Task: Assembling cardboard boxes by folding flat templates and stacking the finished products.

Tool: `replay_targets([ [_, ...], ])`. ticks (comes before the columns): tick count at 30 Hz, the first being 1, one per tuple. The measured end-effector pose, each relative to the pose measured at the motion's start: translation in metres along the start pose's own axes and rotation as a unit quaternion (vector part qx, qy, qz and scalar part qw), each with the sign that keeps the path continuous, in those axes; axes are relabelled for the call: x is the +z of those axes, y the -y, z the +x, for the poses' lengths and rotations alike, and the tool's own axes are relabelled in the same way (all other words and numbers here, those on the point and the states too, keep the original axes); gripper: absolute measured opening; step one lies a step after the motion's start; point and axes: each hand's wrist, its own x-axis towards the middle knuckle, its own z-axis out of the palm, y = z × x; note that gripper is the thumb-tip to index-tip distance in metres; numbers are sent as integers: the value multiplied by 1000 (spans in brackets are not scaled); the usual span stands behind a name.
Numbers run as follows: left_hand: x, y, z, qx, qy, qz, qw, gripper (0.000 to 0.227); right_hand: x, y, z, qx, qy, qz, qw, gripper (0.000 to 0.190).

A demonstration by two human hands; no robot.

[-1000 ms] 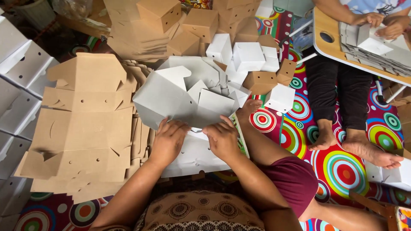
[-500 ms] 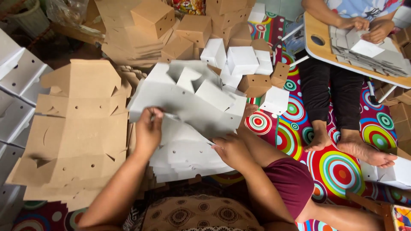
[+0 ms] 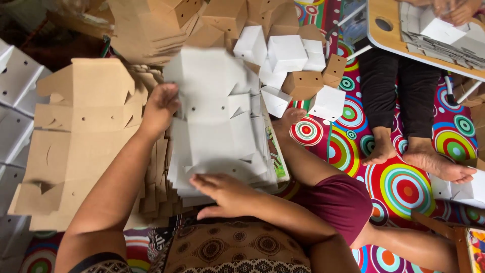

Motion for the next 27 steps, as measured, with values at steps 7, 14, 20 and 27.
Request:
replay_targets([
  [7, 3, -5, -5, -20, -53, 235, 970, 43, -20, -36, -17, 12, -10, 193, 981, 61],
  [14, 39, -22, -26, 253, -83, 476, 838, 68, -105, -204, -48, 281, -463, -138, 829, 34],
  [20, 106, -58, -58, -31, 369, 586, 721, 86, -67, -336, -78, 617, 37, -307, 723, 73],
  [27, 94, -32, -50, 12, 463, 572, 677, 94, -57, -386, -95, 566, 44, -389, 726, 66],
])
